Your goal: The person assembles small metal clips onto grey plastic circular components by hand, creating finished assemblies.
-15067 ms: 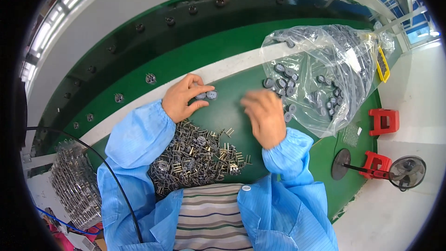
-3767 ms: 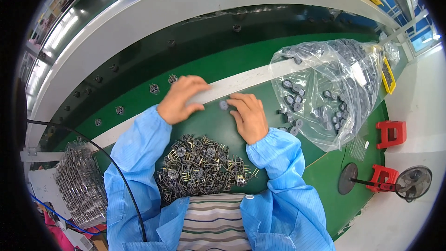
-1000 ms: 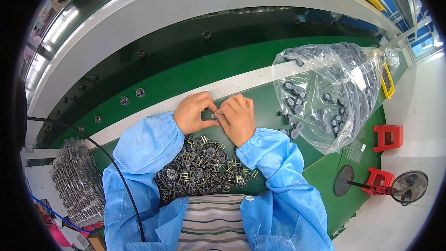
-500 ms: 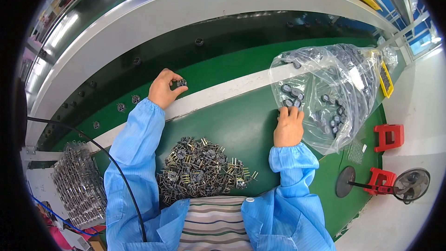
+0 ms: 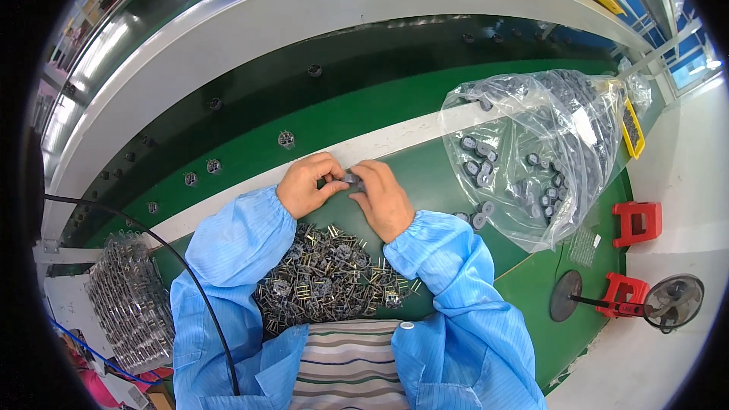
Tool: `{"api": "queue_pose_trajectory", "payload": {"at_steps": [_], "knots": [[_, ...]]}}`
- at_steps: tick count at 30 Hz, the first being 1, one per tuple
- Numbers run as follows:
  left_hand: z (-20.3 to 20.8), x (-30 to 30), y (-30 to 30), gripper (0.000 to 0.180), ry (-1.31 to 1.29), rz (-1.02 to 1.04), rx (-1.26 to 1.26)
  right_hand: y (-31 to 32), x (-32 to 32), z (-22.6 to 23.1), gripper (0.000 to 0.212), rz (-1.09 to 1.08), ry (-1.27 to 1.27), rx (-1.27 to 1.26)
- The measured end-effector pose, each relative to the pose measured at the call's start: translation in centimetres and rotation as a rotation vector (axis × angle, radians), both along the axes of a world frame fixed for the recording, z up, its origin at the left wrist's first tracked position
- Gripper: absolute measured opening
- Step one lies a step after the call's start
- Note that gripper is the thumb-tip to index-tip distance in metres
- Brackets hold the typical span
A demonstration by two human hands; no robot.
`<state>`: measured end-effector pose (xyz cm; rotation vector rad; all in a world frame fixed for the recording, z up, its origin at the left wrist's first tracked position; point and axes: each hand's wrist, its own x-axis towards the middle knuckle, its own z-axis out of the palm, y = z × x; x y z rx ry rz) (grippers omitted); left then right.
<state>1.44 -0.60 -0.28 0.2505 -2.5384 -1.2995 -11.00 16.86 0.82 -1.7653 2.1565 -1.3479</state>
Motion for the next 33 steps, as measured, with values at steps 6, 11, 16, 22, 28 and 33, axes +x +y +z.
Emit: {"api": "queue_pose_trajectory", "payload": {"at_steps": [6, 11, 16, 22, 28, 33], "knots": [[1.4, 0.0, 0.8, 0.024, 0.099, 0.007, -0.070, 1.0, -0.7, -0.3, 0.036, -0.040, -0.200, 0.011], [0.7, -0.2, 0.2, 0.026, 0.323, -0.018, -0.387, 0.9, -1.7, -0.2, 0.031, -0.028, -0.084, -0.009], [1.5, -0.1, -0.6, 0.028, 0.268, -0.165, -0.446, 1.3, -1.7, 0.1, 0.031, 0.043, 0.016, -0.043], [1.1, -0.4, 0.3, 0.033, 0.250, -0.126, -0.264, 2.6, 0.1, 1.6, 0.024, 0.219, 0.069, 0.040], [0.8, -0.1, 0.2, 0.044, 0.117, -0.065, -0.271, 2.2, 1.3, 1.2, 0.024, 0.365, 0.042, 0.130], [1.4, -0.3, 0.5, 0.048, 0.040, 0.034, -0.291, 2.2, 1.5, 0.6, 0.029, 0.342, -0.011, 0.170]]}}
